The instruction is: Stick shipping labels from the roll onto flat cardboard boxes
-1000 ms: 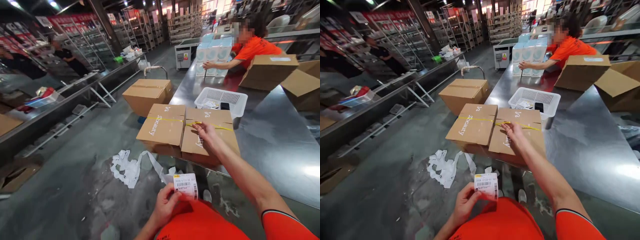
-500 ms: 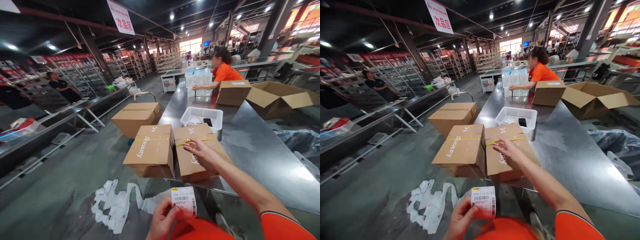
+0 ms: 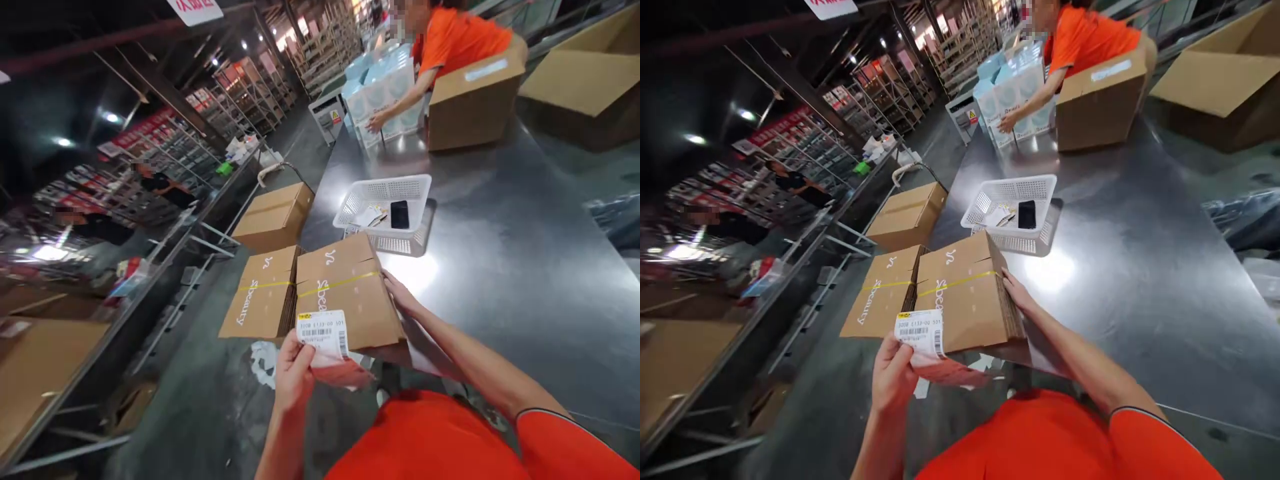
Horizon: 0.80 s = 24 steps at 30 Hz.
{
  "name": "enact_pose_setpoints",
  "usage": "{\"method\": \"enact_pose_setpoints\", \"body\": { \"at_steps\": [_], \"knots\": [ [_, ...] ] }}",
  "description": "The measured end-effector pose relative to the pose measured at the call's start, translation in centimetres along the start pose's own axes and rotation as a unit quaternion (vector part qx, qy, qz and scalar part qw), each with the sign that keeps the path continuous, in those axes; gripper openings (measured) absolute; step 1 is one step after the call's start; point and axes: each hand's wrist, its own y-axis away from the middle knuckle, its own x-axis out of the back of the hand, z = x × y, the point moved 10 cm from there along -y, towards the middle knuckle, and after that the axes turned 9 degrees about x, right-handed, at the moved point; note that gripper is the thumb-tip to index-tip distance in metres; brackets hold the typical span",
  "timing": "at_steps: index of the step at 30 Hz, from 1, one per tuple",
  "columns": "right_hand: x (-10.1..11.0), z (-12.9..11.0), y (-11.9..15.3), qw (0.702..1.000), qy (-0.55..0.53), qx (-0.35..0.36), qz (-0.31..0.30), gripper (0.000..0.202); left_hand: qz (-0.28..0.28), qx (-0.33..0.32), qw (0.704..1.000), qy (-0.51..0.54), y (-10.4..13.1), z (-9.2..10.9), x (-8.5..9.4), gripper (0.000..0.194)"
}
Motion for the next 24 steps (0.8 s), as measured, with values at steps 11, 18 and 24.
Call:
{"method": "enact_pose_setpoints", "body": {
  "at_steps": [11,18,24],
  "knots": [
    [-0.1,1.5,-0.6,0.985,0.062,0.116,-0.114,0.02,-0.039,0.061,0.997,0.021,-6.7,-3.9,-11.0,0.034],
    [-0.3,1.3,-1.5,0.959,0.077,0.179,-0.204,0.005,-0.047,0.101,0.991,0.069,-9.6,-6.7,-13.1,0.033],
    [-0.6,2.0,-3.0,0.97,0.1,0.163,-0.15,0.012,-0.034,0.13,0.986,0.098,-10.4,-7.6,-12.0,0.039]
  ]
}}
